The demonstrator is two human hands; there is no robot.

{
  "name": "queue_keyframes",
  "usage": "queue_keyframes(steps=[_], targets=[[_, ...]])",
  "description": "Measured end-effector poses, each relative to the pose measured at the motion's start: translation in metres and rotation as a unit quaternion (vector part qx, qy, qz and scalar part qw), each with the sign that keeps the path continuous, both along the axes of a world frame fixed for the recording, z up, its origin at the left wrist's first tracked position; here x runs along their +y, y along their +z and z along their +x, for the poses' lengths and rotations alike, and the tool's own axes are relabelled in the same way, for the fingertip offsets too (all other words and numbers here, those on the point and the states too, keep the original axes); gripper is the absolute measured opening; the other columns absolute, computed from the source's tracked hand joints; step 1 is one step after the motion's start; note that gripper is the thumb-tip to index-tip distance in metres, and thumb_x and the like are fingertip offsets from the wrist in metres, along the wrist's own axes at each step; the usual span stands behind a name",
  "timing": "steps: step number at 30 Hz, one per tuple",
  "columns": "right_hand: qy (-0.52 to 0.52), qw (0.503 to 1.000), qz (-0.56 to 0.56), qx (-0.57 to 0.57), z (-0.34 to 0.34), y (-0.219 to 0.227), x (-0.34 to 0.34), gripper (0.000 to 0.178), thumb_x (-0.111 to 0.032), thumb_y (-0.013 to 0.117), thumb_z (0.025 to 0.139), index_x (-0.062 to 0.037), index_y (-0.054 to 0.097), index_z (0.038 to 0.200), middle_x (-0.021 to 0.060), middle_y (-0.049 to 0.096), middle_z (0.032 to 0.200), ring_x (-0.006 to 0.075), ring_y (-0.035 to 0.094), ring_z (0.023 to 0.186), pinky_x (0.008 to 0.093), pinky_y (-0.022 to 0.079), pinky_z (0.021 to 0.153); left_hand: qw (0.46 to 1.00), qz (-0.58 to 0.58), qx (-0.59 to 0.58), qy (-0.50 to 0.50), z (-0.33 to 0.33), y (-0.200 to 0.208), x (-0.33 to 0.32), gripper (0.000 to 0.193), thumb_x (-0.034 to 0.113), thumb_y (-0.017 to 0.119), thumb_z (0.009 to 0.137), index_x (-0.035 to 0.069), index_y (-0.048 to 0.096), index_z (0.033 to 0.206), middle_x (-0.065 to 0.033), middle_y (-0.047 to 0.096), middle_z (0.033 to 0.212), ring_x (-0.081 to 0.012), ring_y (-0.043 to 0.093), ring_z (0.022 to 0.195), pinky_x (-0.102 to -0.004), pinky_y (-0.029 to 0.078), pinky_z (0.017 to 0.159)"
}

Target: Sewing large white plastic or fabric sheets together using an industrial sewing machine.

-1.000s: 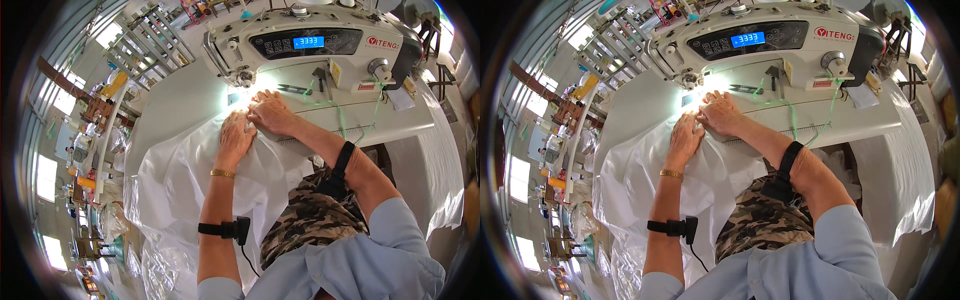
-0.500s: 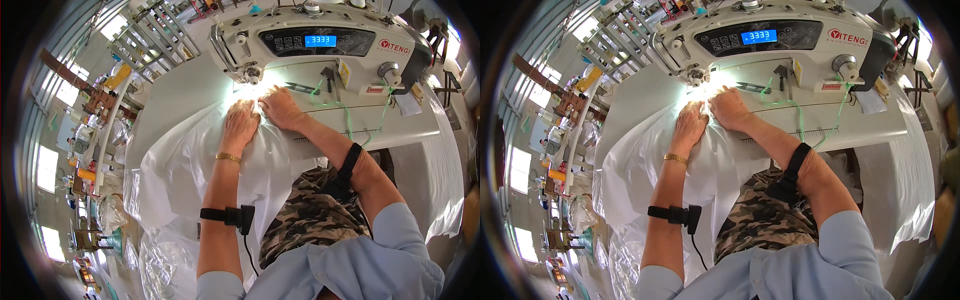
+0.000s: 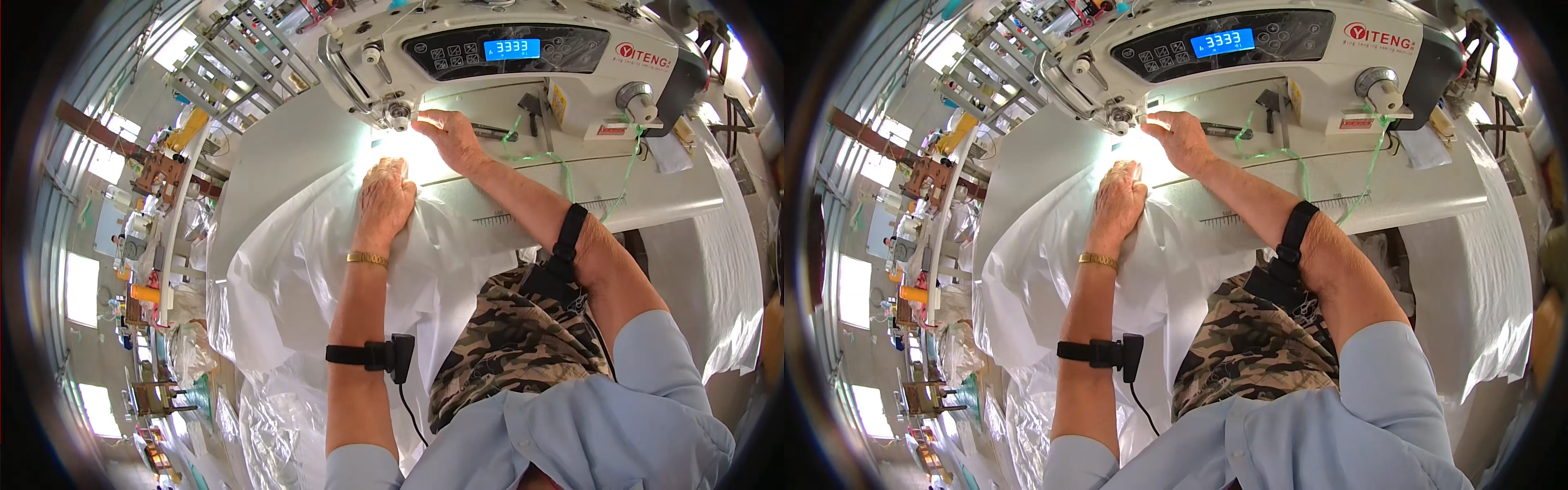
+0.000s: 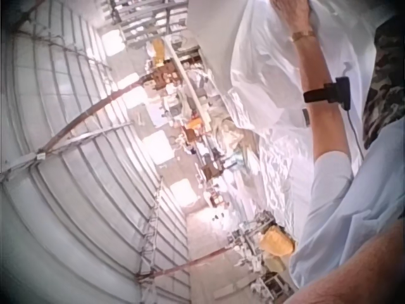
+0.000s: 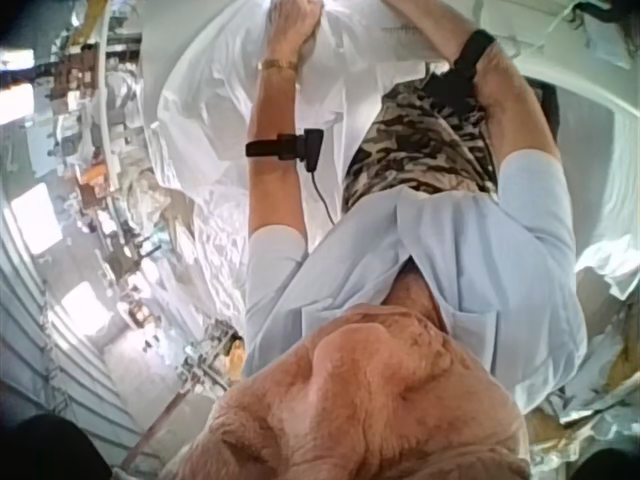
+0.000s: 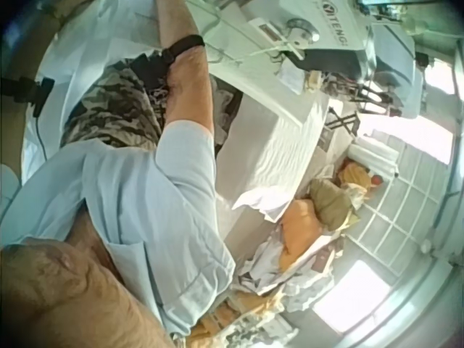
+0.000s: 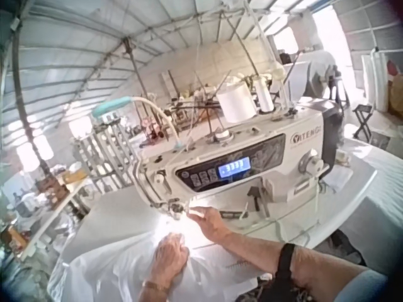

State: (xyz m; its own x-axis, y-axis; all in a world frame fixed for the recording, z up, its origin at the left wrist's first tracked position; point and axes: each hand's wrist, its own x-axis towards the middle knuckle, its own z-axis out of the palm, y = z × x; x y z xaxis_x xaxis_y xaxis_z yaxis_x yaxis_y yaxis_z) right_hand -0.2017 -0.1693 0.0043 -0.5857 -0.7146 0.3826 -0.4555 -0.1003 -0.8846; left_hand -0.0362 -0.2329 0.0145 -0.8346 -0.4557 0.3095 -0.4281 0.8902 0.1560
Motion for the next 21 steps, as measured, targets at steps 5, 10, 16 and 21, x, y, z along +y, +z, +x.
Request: queue_keyframes(steps=[5,10,16,21], targets=[[0.008,1.000,-0.006,-0.003,-0.002,-0.002,-0.001,0.052,-0.038,0.063,0.088,0.0033,0.062,0.119,0.0189,0.070,0.091,0.0201,0.064,0.081,0.0325,0.050,0.078,0.997,-0.004,0.065,-0.036,0.013,-0.008,0.008,0.034,0.012,0.048,0.081,-0.002,0.058,0.110,-0.0207,0.060,0.111,-0.0350,0.055,0.107,-0.0439,0.041,0.098],[-0.001,1.000,0.008,-0.006,0.004,0.001,-0.001,0.046,-0.038,0.061,0.091,-0.0013,0.064,0.117,0.0256,0.067,0.097,0.0370,0.064,0.097,0.0407,0.048,0.087,0.998,0.023,0.052,-0.024,0.017,-0.003,0.010,0.034,0.009,0.048,0.081,-0.002,0.057,0.111,-0.0195,0.059,0.112,-0.0342,0.054,0.109,-0.0435,0.040,0.099],[-0.009,0.999,0.018,0.030,0.005,-0.007,-0.007,0.048,-0.038,0.059,0.092,-0.0016,0.060,0.123,0.0252,0.067,0.097,0.0387,0.062,0.098,0.0435,0.046,0.090,0.997,0.029,0.072,-0.022,0.007,-0.002,0.004,0.031,0.010,0.048,0.080,-0.001,0.057,0.107,-0.0181,0.058,0.109,-0.0340,0.054,0.105,-0.0438,0.041,0.096],[0.006,0.997,0.062,0.042,0.011,-0.001,-0.002,0.050,-0.036,0.060,0.092,0.0040,0.058,0.122,0.0257,0.066,0.101,0.0338,0.064,0.096,0.0404,0.047,0.086,0.999,0.001,0.039,0.015,0.002,-0.003,-0.001,0.029,0.012,0.048,0.079,0.000,0.057,0.104,-0.0176,0.059,0.106,-0.0338,0.054,0.103,-0.0437,0.042,0.094]])
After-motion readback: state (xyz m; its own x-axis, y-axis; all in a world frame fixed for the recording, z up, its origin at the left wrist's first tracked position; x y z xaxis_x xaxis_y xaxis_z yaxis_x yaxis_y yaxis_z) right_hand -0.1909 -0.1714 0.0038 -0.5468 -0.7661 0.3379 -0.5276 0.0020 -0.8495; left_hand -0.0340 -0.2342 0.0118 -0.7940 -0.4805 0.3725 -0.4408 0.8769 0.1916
